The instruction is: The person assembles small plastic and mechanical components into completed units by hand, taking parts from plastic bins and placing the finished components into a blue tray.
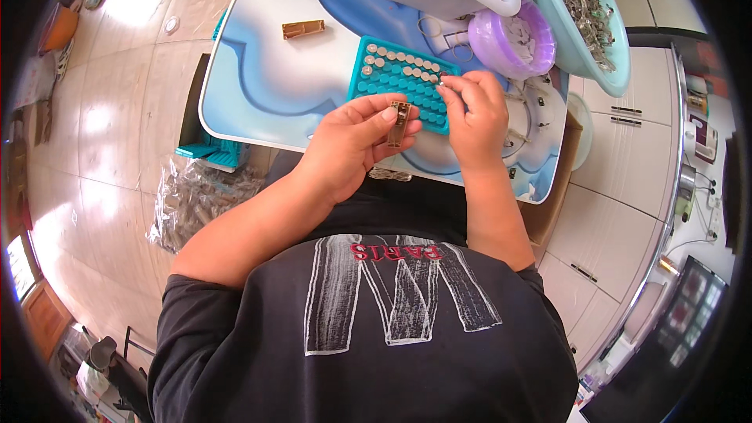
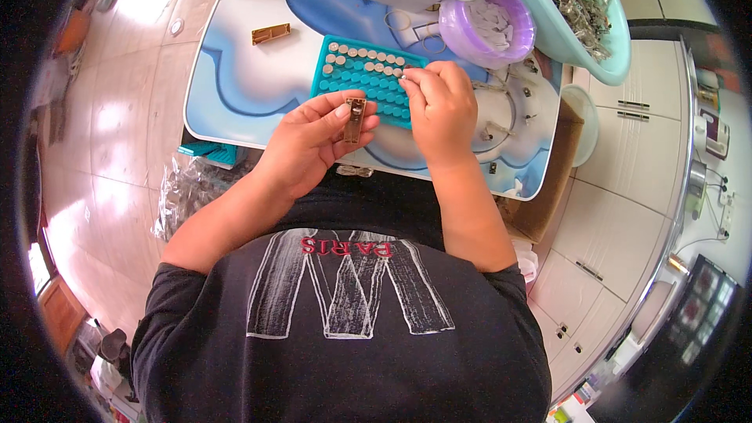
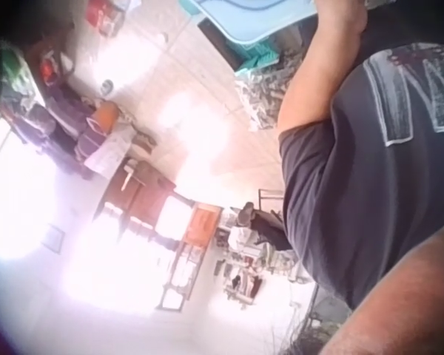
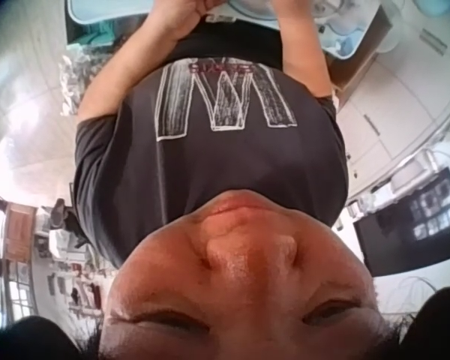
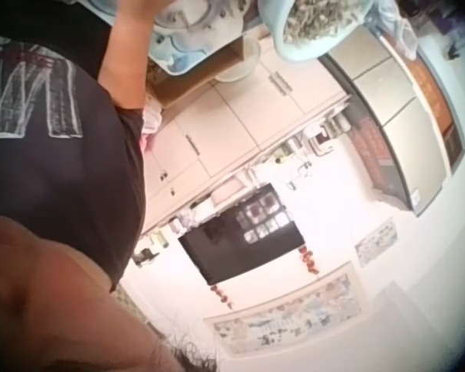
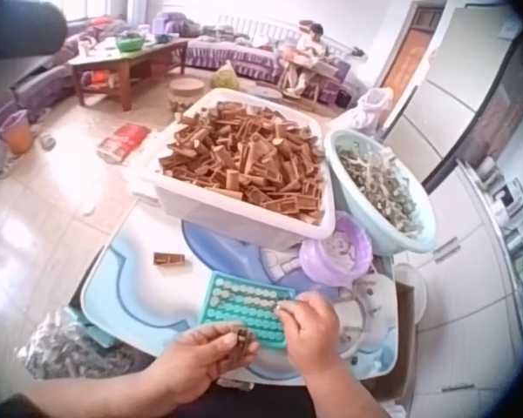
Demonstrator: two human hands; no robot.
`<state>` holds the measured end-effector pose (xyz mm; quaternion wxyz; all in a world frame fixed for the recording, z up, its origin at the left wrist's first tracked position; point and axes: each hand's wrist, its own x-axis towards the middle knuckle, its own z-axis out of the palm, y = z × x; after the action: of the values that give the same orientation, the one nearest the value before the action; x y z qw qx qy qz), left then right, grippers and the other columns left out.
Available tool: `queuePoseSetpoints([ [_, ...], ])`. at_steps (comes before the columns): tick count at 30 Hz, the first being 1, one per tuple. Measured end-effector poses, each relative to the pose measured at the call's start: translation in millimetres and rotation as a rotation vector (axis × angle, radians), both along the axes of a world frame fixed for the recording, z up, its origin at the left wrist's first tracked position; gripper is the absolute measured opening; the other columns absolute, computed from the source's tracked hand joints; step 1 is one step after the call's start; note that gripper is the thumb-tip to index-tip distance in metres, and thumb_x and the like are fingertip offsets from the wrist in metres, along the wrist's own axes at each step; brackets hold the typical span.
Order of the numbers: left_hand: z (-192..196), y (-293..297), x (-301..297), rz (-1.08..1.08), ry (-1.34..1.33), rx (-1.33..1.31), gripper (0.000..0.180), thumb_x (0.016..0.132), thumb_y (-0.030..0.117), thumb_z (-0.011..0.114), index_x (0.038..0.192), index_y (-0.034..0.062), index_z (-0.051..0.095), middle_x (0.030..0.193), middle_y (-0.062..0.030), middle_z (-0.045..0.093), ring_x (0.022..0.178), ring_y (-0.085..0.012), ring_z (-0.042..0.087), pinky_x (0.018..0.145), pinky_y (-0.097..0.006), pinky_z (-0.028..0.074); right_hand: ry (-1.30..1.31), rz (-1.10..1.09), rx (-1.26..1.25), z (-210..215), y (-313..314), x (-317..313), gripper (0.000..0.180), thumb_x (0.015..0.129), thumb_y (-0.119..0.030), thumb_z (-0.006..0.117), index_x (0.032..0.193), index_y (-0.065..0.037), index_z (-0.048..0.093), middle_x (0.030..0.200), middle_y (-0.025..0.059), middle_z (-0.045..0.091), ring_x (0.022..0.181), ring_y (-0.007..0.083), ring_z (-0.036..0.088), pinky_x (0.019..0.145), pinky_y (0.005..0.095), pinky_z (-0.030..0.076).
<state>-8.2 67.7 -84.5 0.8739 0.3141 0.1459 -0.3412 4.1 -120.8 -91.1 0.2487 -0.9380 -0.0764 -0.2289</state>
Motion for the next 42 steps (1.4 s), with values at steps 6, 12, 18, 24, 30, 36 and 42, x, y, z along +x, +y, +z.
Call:
queuePoseSetpoints([
  [6, -2.5, 1.3, 0.5, -0.007, -0.013, -0.015, 0.028, 0.095, 0.008, 0.047, 0.119, -0.0049, 0.046, 0.104, -0.0126, 0.060, 0.095, -0.0194, 0.062, 0.087, -0.034, 0.052, 0.044, 0.158, 0.302, 19.1, 24.2, -15.3, 0.015, 0.066, -0.003, 0.073, 0.076, -0.005, 0.063, 0.077, 0.0076, 0.056, 0.069, 0.0246, 0.056, 0.060, 0.0344, 0.045],
  [12, -9.4, 1.5, -1.8, -0.002, -0.040, -0.033, 0.027, 0.094, 0.011, 0.049, 0.118, -0.0001, 0.052, 0.101, -0.0087, 0.062, 0.093, -0.0172, 0.063, 0.089, -0.035, 0.051, -0.039, 0.280, 0.145, 19.8, 30.3, -18.1, 0.013, 0.067, -0.003, 0.072, 0.076, -0.004, 0.062, 0.076, 0.0062, 0.056, 0.068, 0.0240, 0.055, 0.058, 0.0345, 0.045],
  [18, -1.8, -0.1, -0.9, 0.004, 0.004, 0.045, 0.026, 0.094, 0.012, 0.049, 0.117, -0.0008, 0.052, 0.103, -0.0108, 0.062, 0.095, -0.0185, 0.063, 0.089, -0.035, 0.051, -0.068, 0.326, 0.041, 19.5, 29.5, -21.1, 0.017, 0.068, -0.003, 0.071, 0.084, -0.005, 0.066, 0.076, 0.0060, 0.056, 0.068, 0.0242, 0.055, 0.058, 0.0347, 0.045],
  [24, -0.1, 0.4, -0.9, 0.006, 0.001, 0.017, 0.027, 0.094, 0.012, 0.050, 0.117, -0.0025, 0.051, 0.109, -0.0154, 0.061, 0.098, -0.0230, 0.062, 0.089, -0.036, 0.051, -0.052, 0.078, 0.051, 11.5, 7.7, 1.1, 0.016, 0.070, -0.005, 0.071, 0.086, -0.006, 0.067, 0.076, 0.0062, 0.056, 0.069, 0.0246, 0.054, 0.061, 0.0348, 0.045],
  [30, 1.6, -0.1, 0.8, -0.007, 0.008, 0.009, 0.028, 0.094, 0.012, 0.049, 0.118, -0.0031, 0.050, 0.109, -0.0156, 0.060, 0.098, -0.0231, 0.062, 0.089, -0.035, 0.051, -0.047, 0.083, -0.048, 4.1, 2.8, 12.4, 0.011, 0.069, -0.007, 0.071, 0.079, -0.006, 0.067, 0.078, 0.0057, 0.056, 0.072, 0.0242, 0.054, 0.064, 0.0346, 0.044],
  [36, 4.4, 0.3, 2.1, -0.007, 0.005, 0.003, 0.025, 0.094, 0.009, 0.048, 0.116, -0.0045, 0.049, 0.104, -0.0130, 0.061, 0.093, -0.0194, 0.062, 0.085, -0.033, 0.052, -0.055, 0.161, 0.157, 16.2, 16.0, -1.3, 0.012, 0.066, -0.005, 0.073, 0.075, -0.006, 0.065, 0.078, 0.0064, 0.056, 0.072, 0.0241, 0.054, 0.062, 0.0342, 0.044],
  [42, -1.9, -0.1, 0.7, 0.001, -0.003, 0.007, 0.026, 0.094, 0.009, 0.048, 0.117, -0.0047, 0.048, 0.100, -0.0110, 0.061, 0.091, -0.0170, 0.063, 0.085, -0.033, 0.053, -0.009, 0.256, 0.233, 17.3, 28.6, -12.7, 0.014, 0.065, -0.004, 0.073, 0.074, -0.005, 0.063, 0.077, 0.0067, 0.056, 0.071, 0.0242, 0.055, 0.060, 0.0344, 0.045],
])
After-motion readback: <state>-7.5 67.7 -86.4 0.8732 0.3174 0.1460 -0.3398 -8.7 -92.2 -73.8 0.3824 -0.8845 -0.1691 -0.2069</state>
